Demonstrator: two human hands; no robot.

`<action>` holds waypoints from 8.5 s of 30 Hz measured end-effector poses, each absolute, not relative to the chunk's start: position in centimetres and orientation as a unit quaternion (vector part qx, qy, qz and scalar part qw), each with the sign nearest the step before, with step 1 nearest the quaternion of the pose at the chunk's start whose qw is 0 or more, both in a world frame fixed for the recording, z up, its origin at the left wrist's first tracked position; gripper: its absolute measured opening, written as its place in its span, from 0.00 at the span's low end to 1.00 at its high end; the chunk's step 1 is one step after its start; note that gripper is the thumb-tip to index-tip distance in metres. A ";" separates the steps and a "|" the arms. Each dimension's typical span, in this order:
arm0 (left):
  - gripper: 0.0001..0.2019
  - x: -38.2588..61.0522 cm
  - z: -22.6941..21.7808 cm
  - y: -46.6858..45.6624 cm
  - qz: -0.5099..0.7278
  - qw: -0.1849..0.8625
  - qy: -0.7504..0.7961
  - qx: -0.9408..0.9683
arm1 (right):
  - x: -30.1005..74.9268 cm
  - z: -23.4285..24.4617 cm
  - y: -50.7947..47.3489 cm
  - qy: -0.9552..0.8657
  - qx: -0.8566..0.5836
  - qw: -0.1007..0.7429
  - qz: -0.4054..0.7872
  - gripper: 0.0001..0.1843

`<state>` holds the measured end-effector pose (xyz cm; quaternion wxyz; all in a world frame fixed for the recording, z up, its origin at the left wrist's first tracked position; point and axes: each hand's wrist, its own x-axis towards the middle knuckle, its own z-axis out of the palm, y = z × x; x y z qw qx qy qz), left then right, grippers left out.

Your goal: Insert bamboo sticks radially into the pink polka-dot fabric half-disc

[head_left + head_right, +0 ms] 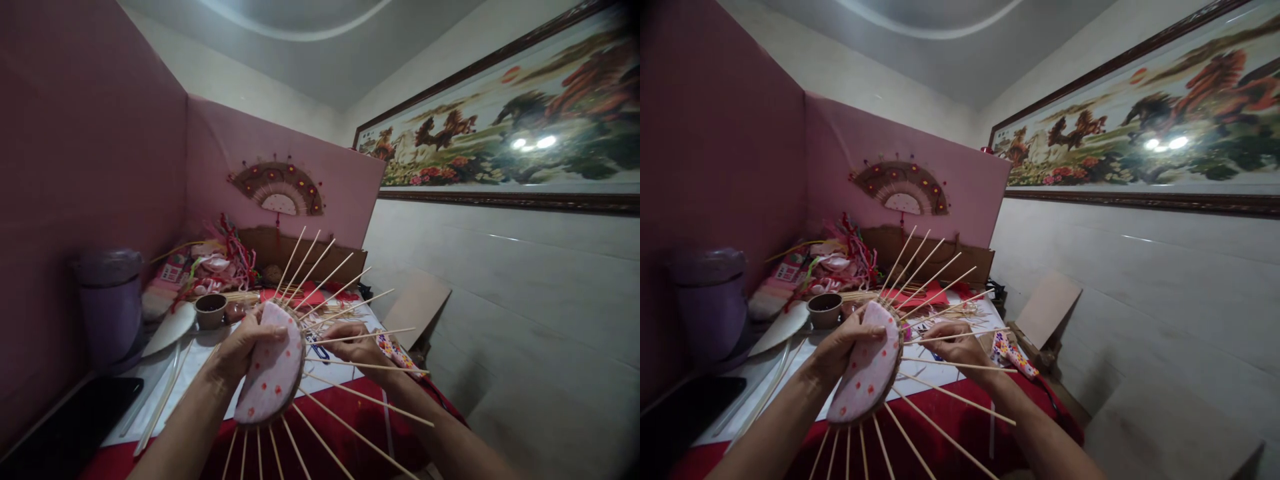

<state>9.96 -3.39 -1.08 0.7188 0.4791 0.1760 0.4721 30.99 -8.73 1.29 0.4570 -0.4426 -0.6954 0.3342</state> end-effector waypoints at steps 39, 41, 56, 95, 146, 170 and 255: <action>0.14 9.1 0.2 -3.8 0.541 0.729 0.161 0.388 | 35.7 0.0 -5.3 -0.677 -0.486 0.382 0.400 0.15; 0.13 9.0 0.3 -3.8 0.543 0.729 0.163 0.384 | 34.7 -0.9 -5.2 -0.693 -0.489 0.332 0.412 0.17; 0.08 9.4 -0.1 -3.5 0.519 0.757 0.161 0.362 | 32.2 -3.4 -4.2 -0.739 -0.460 0.286 0.400 0.15; 0.09 9.4 0.0 -3.0 0.546 0.705 0.240 0.383 | 38.6 6.1 -9.5 -0.652 -0.376 0.560 0.346 0.15; 0.04 10.0 0.8 -2.5 0.525 0.803 0.227 0.169 | 30.9 -7.8 -3.3 -0.632 -0.480 0.375 0.479 0.18; 0.07 9.8 0.5 -3.4 0.545 0.747 0.214 0.314 | 36.3 2.6 -6.7 -0.572 -0.421 0.530 0.463 0.15; 0.06 9.8 1.1 -2.7 0.595 0.756 0.169 0.214 | 33.6 -3.2 -5.0 -0.571 -0.498 0.487 0.435 0.19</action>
